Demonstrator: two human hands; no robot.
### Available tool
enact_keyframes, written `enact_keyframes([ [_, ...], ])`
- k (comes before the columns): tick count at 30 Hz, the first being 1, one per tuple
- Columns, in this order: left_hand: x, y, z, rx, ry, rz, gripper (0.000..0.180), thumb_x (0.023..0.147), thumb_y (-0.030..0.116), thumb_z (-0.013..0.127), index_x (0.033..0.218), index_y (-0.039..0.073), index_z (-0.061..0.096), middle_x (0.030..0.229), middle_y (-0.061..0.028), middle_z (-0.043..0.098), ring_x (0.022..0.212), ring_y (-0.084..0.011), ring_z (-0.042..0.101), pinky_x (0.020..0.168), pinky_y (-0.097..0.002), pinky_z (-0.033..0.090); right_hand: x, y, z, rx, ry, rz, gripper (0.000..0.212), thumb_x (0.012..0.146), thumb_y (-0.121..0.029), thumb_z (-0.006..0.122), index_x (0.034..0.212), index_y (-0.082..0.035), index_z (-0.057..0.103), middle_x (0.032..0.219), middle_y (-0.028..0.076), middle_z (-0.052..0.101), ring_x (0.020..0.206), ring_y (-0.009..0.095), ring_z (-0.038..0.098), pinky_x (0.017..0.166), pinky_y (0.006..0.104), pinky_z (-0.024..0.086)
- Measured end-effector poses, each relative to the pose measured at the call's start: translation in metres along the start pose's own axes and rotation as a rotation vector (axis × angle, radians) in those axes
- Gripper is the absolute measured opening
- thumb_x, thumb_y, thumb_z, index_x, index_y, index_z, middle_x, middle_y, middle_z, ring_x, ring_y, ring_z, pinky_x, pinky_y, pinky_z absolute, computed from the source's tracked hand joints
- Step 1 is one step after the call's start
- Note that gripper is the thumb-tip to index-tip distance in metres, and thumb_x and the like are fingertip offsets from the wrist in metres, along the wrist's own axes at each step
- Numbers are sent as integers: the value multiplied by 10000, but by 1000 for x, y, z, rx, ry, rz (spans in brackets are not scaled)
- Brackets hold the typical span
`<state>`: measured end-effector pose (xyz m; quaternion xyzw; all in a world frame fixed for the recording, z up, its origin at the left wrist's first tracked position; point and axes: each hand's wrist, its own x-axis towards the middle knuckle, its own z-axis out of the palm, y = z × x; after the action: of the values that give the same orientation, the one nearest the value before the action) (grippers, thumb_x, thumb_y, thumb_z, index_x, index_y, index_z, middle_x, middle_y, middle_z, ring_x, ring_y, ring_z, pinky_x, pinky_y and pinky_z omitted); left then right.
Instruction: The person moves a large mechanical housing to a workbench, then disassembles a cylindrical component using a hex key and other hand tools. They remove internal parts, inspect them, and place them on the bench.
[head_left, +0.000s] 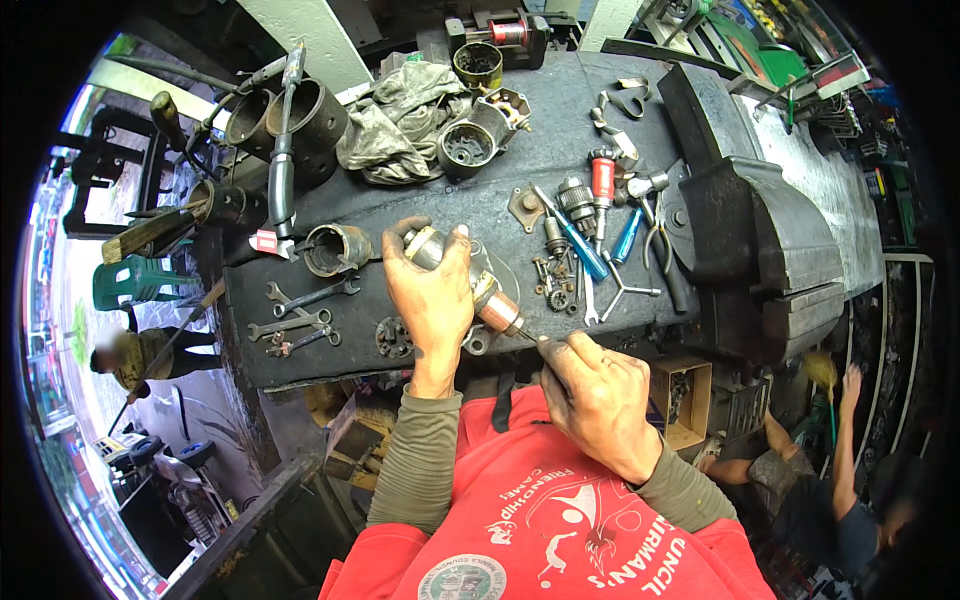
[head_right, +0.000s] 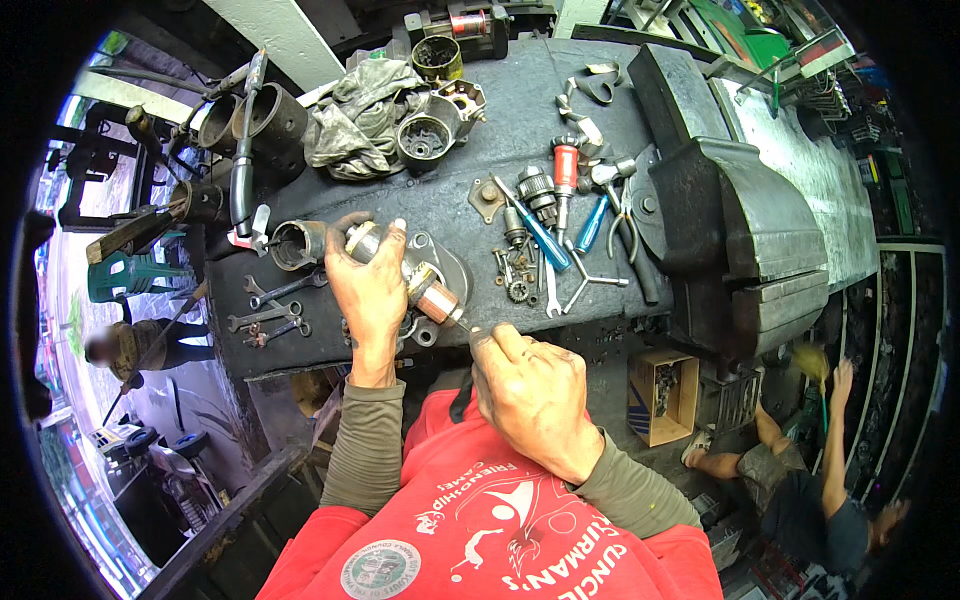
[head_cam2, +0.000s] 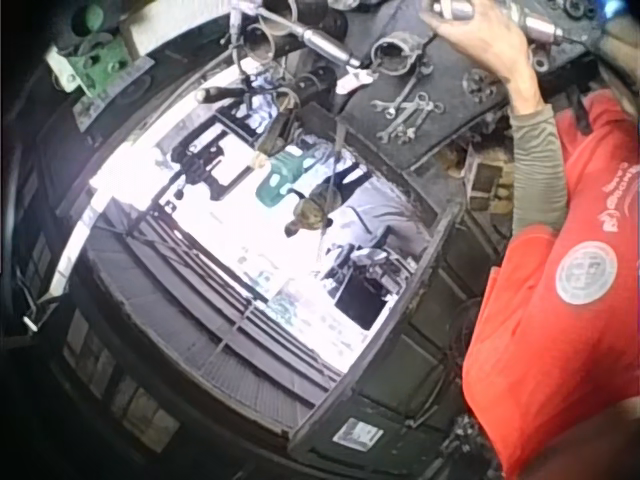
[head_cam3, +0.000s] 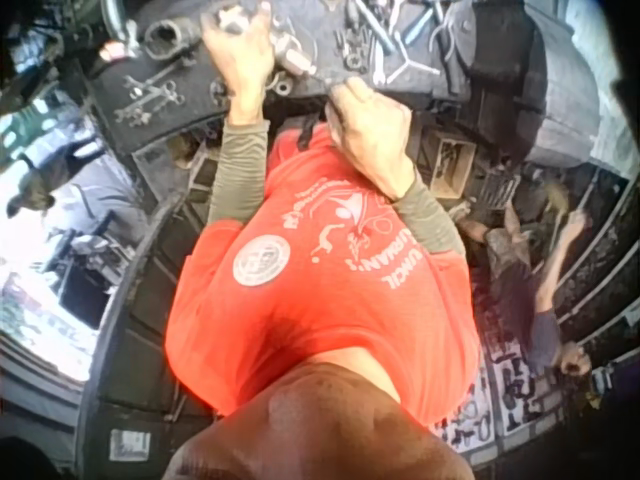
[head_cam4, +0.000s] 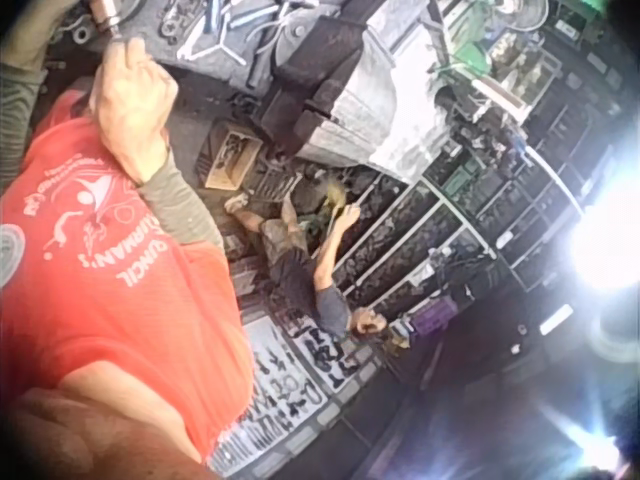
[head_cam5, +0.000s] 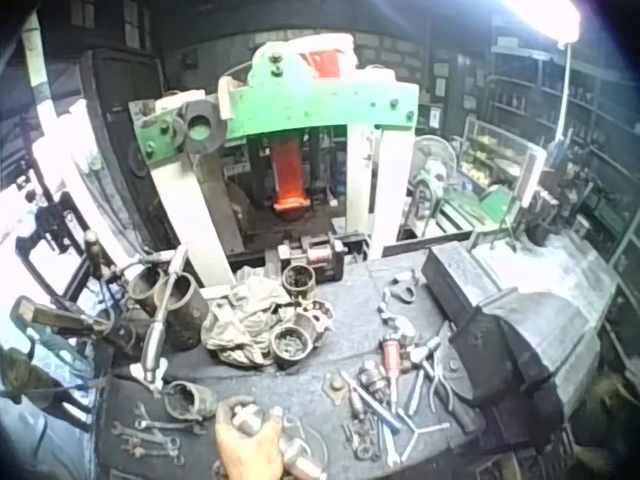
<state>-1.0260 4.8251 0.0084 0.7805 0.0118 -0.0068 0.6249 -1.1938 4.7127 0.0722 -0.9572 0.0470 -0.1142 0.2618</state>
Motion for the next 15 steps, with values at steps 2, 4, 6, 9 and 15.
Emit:
enact_keyframes([
  [2, -1, 2, 1, 29, 5, 17, 370, 884, 101, 816, 1154, 8, 580, 982, -91, 605, 858, -167, 585, 777, -354, 520, 4, -1, 1, -16, 1, -14, 272, 767, -57, 771, 1026, -35, 692, 805, 83, 573, 640, 258, 653, 585, 381, 528],
  [4, -2, 3, 2, 38, 4, 36, 352, 903, 92, 794, 1172, 7, 584, 995, -94, 611, 872, -167, 591, 786, -346, 519, 8, -3, 3, -32, 48, -49, 196, 786, -76, 735, 956, -45, 643, 820, 79, 572, 657, 241, 654, 602, 365, 531],
  [6, -1, 5, 0, 38, -21, 32, 323, 935, 92, 757, 1196, 3, 588, 1017, -102, 622, 889, -172, 600, 797, -340, 519, 11, -5, 5, -79, 0, -35, 184, 780, -82, 733, 923, -58, 620, 815, 74, 564, 658, 237, 654, 603, 364, 533],
  [9, 0, 7, -6, -108, -97, -26, 286, 990, 96, 679, 1245, -1, 595, 1057, -116, 635, 917, -171, 612, 815, -334, 519, 12, -6, 5, -82, 8, -24, 175, 774, -85, 726, 895, -77, 599, 802, 67, 550, 655, 233, 654, 594, 371, 529],
  [15, 0, 3, -15, -33, -189, 16, 323, 1022, 115, 643, 1312, -13, 580, 1081, -122, 639, 932, -175, 624, 848, -322, 523, 13, -3, 2, -59, -12, -8, 169, 793, -92, 735, 846, -85, 574, 793, 71, 546, 636, 242, 651, 572, 382, 524],
])
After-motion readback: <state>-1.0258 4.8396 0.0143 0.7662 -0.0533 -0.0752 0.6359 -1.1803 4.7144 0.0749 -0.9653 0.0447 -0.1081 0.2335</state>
